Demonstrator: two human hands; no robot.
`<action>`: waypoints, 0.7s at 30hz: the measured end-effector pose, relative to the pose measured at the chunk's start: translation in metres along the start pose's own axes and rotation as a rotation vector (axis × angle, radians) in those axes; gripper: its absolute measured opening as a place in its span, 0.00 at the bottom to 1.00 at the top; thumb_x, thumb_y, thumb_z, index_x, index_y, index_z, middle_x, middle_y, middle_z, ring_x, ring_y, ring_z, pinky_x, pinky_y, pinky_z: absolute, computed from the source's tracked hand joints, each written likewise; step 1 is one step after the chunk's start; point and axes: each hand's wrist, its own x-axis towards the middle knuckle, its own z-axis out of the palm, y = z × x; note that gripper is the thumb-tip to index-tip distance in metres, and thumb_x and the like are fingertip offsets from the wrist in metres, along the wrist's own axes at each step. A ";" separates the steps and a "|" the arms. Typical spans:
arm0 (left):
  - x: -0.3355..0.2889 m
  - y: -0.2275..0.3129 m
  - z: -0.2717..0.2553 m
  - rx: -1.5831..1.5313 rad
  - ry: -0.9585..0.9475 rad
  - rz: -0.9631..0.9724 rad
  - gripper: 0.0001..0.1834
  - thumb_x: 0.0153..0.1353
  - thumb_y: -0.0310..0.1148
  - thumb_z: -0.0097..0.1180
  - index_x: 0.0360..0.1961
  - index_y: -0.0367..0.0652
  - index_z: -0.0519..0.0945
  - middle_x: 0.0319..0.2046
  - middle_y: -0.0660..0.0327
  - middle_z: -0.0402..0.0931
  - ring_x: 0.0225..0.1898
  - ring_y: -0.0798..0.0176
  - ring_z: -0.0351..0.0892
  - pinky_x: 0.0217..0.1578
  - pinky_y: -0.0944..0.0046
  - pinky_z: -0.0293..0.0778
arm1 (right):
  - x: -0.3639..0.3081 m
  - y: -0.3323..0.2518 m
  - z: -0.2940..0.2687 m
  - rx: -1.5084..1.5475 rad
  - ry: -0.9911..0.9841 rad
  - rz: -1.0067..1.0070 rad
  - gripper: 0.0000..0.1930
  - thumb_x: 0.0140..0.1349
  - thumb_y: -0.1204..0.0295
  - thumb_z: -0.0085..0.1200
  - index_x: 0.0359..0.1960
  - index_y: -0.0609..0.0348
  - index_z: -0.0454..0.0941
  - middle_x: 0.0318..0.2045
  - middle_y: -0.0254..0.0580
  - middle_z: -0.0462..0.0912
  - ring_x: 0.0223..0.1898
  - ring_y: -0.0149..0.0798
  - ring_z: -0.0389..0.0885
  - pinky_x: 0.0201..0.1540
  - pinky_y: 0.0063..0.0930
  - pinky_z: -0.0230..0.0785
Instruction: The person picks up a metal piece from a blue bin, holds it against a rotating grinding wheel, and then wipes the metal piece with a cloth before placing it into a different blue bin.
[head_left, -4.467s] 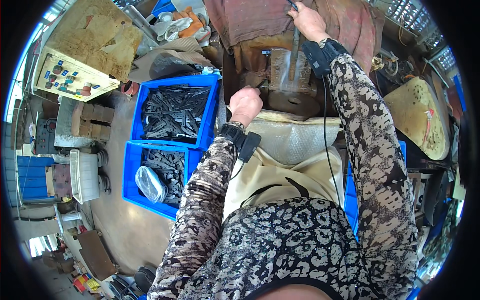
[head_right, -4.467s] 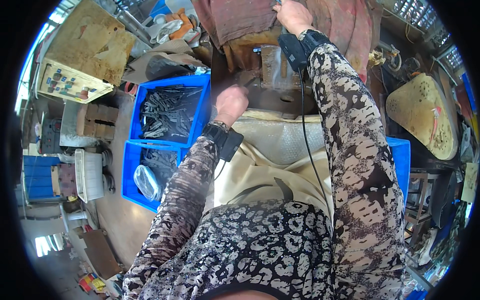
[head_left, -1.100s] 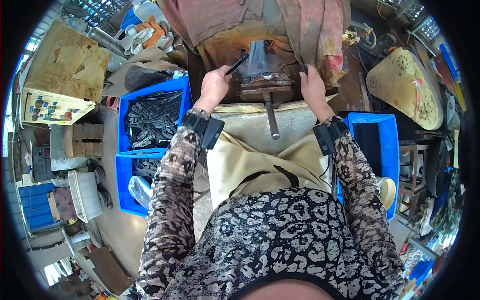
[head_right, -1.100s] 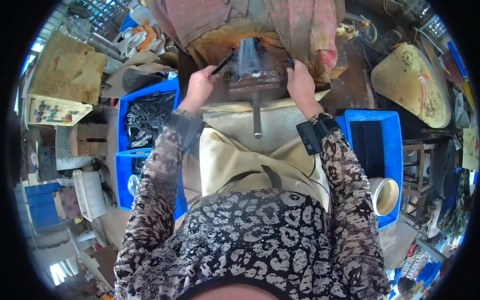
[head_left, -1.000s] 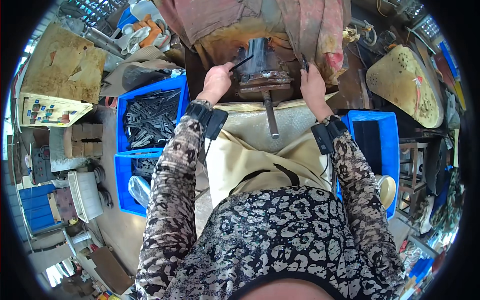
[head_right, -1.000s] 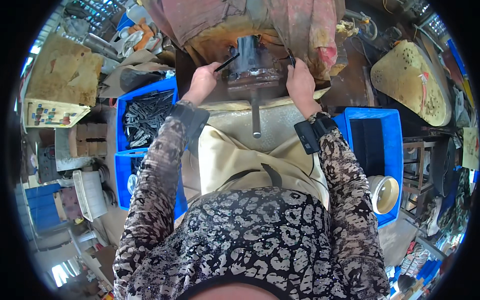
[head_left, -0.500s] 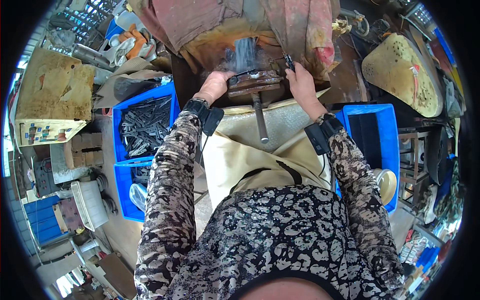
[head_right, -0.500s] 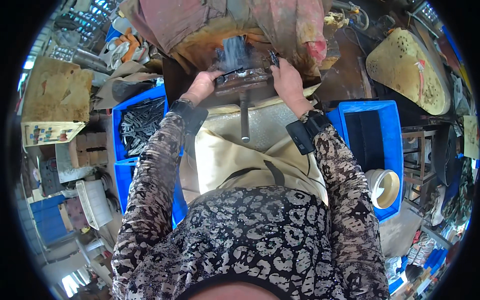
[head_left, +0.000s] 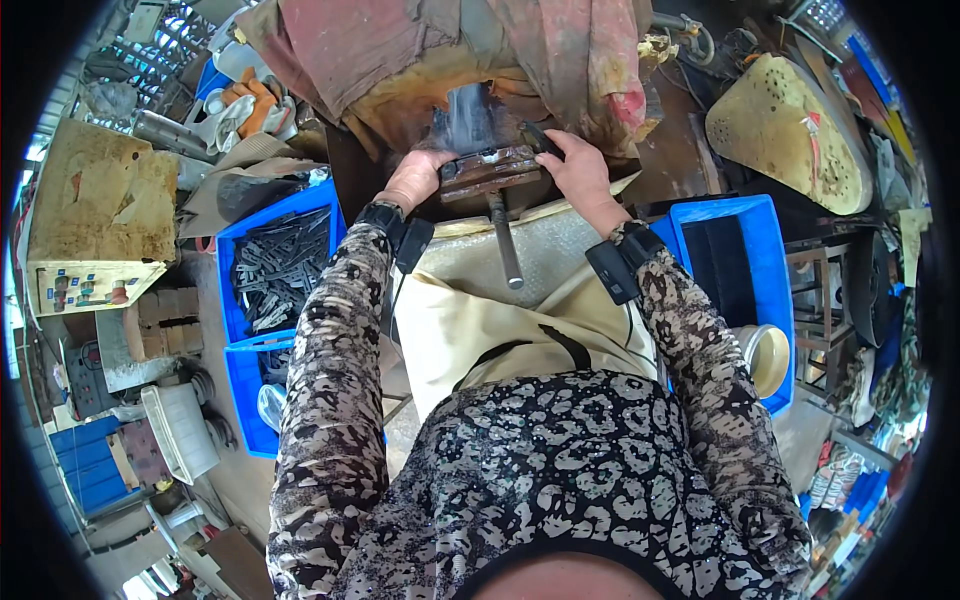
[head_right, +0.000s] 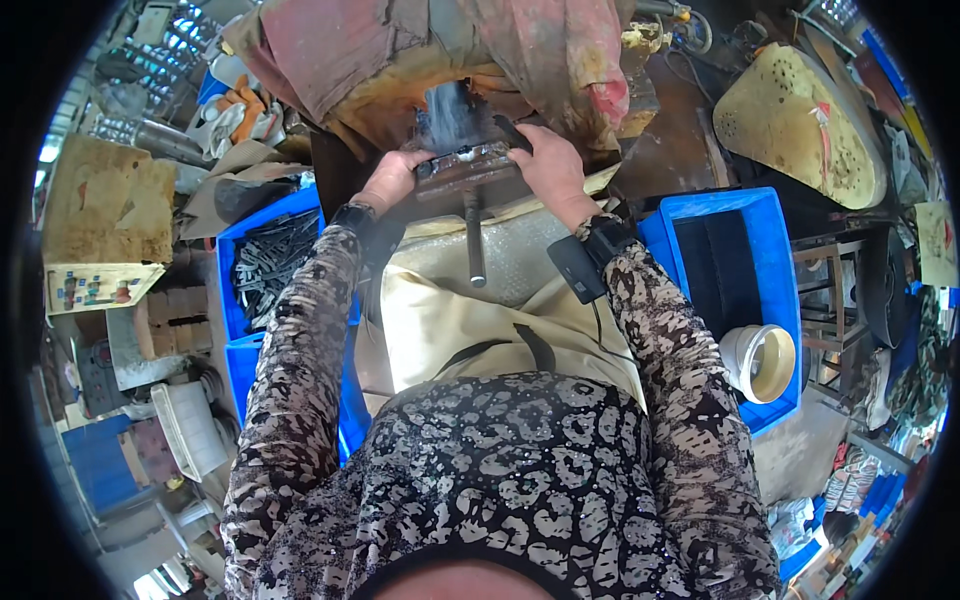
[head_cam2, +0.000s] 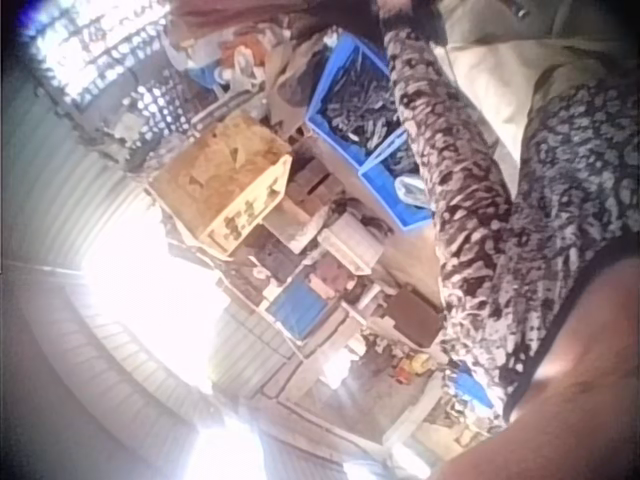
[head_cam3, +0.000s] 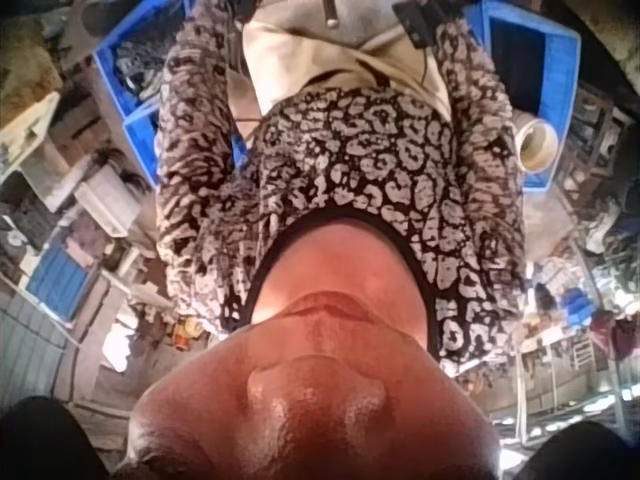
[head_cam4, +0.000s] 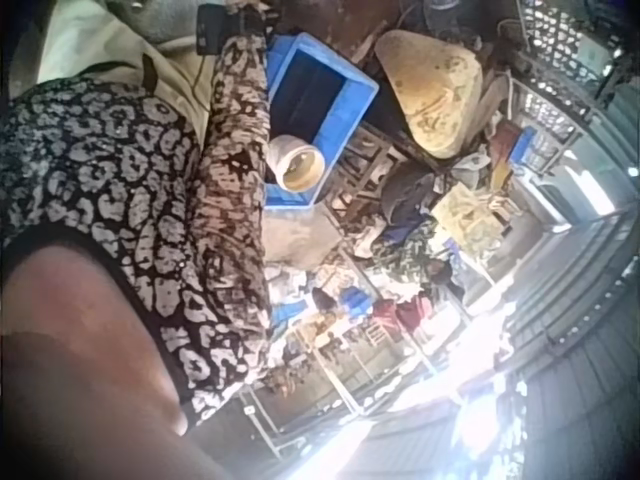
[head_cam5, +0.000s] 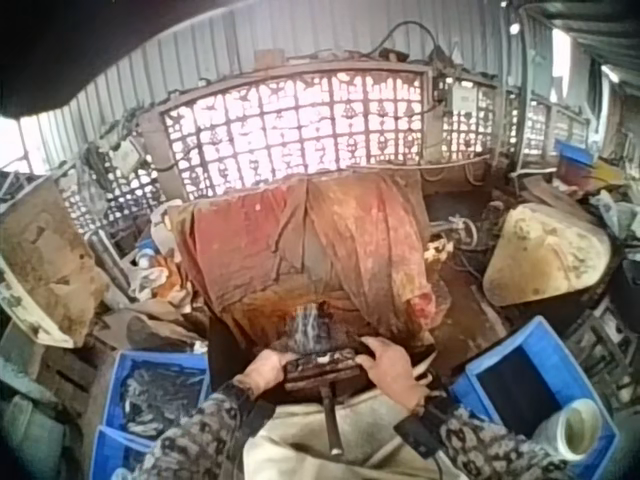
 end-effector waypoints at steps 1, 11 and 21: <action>0.000 0.001 -0.001 0.003 -0.024 -0.013 0.24 0.51 0.18 0.48 0.48 0.50 0.80 0.44 0.48 0.78 0.48 0.47 0.76 0.49 0.58 0.72 | 0.000 -0.001 0.000 -0.011 0.002 0.011 0.20 0.53 0.67 0.62 0.47 0.60 0.77 0.42 0.50 0.81 0.43 0.53 0.79 0.46 0.36 0.72; -0.022 0.033 -0.031 0.272 0.101 0.075 0.21 0.50 0.20 0.48 0.45 0.48 0.81 0.40 0.50 0.79 0.45 0.48 0.78 0.46 0.53 0.73 | 0.002 0.003 0.004 -0.073 0.074 -0.023 0.17 0.55 0.63 0.59 0.45 0.55 0.77 0.39 0.48 0.81 0.41 0.52 0.79 0.43 0.41 0.72; -0.069 0.095 0.021 0.062 0.562 -0.099 0.21 0.55 0.24 0.54 0.53 0.41 0.77 0.41 0.51 0.78 0.40 0.53 0.80 0.43 0.59 0.75 | -0.020 0.019 -0.010 -0.002 0.214 0.004 0.11 0.56 0.67 0.55 0.37 0.60 0.76 0.33 0.50 0.80 0.36 0.53 0.80 0.38 0.44 0.72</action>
